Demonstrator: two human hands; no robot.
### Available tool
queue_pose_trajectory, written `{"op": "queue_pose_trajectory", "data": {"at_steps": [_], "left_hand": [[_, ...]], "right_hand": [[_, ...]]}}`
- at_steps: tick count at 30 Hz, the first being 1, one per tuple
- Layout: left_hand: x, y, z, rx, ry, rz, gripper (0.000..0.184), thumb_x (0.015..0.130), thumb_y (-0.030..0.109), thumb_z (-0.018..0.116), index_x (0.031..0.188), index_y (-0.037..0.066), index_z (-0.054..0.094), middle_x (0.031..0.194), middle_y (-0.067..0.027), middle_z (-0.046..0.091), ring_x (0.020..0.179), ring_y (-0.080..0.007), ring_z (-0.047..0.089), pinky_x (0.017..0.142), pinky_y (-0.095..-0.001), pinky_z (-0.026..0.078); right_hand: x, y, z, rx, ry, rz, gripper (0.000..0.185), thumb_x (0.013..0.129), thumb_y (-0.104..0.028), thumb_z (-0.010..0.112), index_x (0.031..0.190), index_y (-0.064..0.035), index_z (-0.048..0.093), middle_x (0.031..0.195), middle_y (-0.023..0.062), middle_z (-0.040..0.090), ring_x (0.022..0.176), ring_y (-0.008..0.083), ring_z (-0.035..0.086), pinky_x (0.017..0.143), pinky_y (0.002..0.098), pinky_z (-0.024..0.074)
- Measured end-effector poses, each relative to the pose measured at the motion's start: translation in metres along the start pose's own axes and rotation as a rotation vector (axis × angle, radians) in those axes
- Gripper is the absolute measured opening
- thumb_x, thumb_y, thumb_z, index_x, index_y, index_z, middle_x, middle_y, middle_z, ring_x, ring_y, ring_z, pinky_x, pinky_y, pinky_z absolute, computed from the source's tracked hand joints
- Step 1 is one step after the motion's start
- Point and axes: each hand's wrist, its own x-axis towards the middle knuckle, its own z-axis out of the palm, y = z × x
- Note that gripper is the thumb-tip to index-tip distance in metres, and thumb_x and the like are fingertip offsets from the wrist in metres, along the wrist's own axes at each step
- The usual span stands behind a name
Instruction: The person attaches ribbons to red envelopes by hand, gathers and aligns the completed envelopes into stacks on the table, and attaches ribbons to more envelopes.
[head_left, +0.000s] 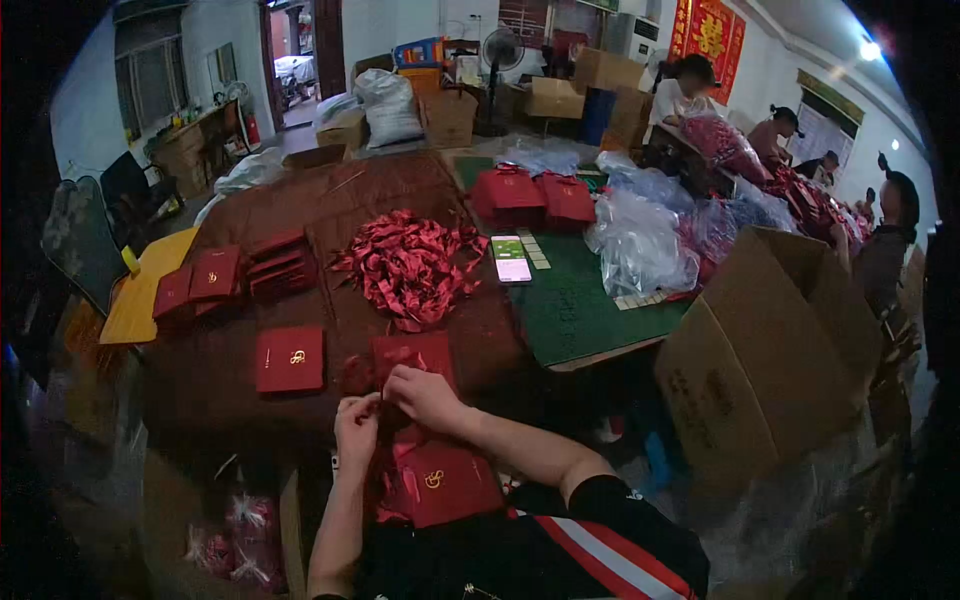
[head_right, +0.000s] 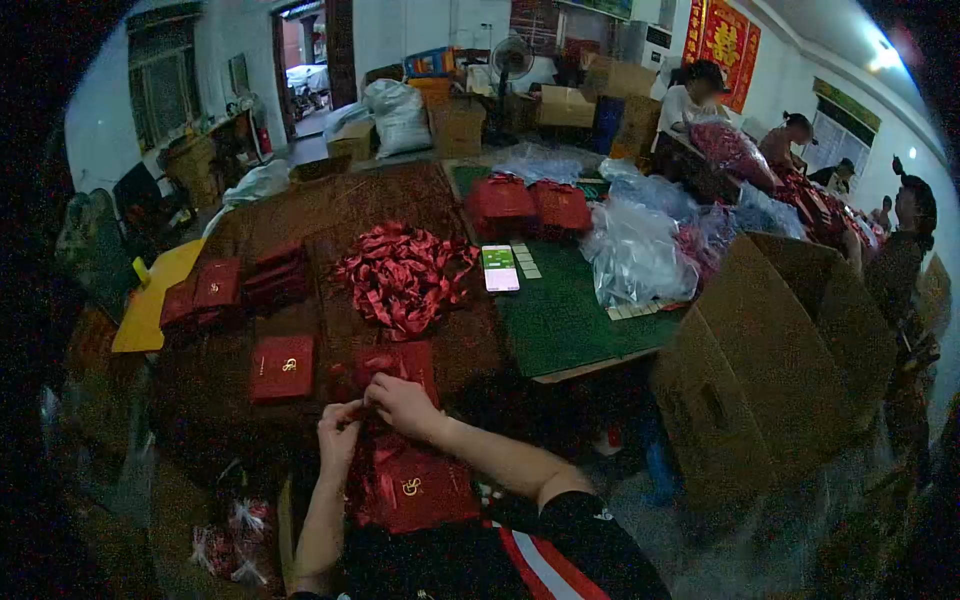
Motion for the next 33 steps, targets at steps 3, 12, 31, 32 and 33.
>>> {"op": "queue_pose_trajectory", "data": {"at_steps": [3, 12, 31, 32, 33], "left_hand": [[0.018, -0.01, 0.01, 0.083, 0.109, 0.107, 0.026, 0.082, 0.0, 0.067, 0.106, 0.006, 0.073, 0.095, -0.0087, 0.055, 0.085, -0.0211, 0.058, 0.075, -0.0304, 0.048], [0.053, -0.017, 0.022, 0.301, 0.057, 0.017, 0.017, 0.076, 0.007, 0.071, 0.093, 0.004, 0.074, 0.09, -0.0174, 0.063, 0.095, -0.036, 0.061, 0.085, -0.0446, 0.049], [-0.003, -0.024, -0.088, 0.778, 0.218, 0.158, 0.008, 0.087, 0.01, 0.065, 0.094, 0.008, 0.066, 0.1, -0.0122, 0.056, 0.095, -0.0348, 0.057, 0.08, -0.0458, 0.049], [-0.005, -0.025, -0.083, 0.764, 0.242, 0.205, 0.01, 0.09, 0.012, 0.064, 0.098, 0.005, 0.064, 0.101, -0.0135, 0.055, 0.095, -0.0361, 0.056, 0.083, -0.0459, 0.048], [-0.005, -0.013, -0.078, 0.766, 0.22, 0.19, 0.029, 0.09, 0.015, 0.067, 0.117, 0.007, 0.061, 0.112, -0.0145, 0.054, 0.107, -0.0377, 0.052, 0.089, -0.047, 0.047]], "right_hand": [[0.014, 0.015, 0.002, 0.072, 0.079, -0.023, 0.014, 0.08, -0.006, 0.067, 0.093, -0.0084, 0.061, 0.094, 0.0095, 0.059, 0.092, 0.0322, 0.061, 0.077, 0.0419, 0.0513], [0.031, 0.052, 0.013, 0.418, -0.02, 0.237, 0.013, 0.081, -0.006, 0.068, 0.093, -0.0014, 0.064, 0.083, 0.0085, 0.07, 0.082, 0.0176, 0.069, 0.078, 0.0304, 0.0538], [0.024, 0.064, 0.008, 0.413, 0.09, 0.263, 0.024, 0.089, -0.024, 0.074, 0.097, -0.0056, 0.061, 0.102, 0.0059, 0.053, 0.085, 0.0166, 0.058, 0.074, 0.0339, 0.0501], [0.025, 0.062, 0.008, 0.405, 0.073, 0.293, 0.024, 0.089, -0.024, 0.074, 0.096, -0.0052, 0.061, 0.101, 0.0057, 0.053, 0.084, 0.0161, 0.058, 0.074, 0.0331, 0.0499], [0.025, 0.061, 0.007, 0.371, 0.07, 0.264, 0.025, 0.088, -0.025, 0.075, 0.097, -0.0058, 0.063, 0.102, 0.0053, 0.054, 0.085, 0.0163, 0.059, 0.074, 0.0325, 0.0501]]}}
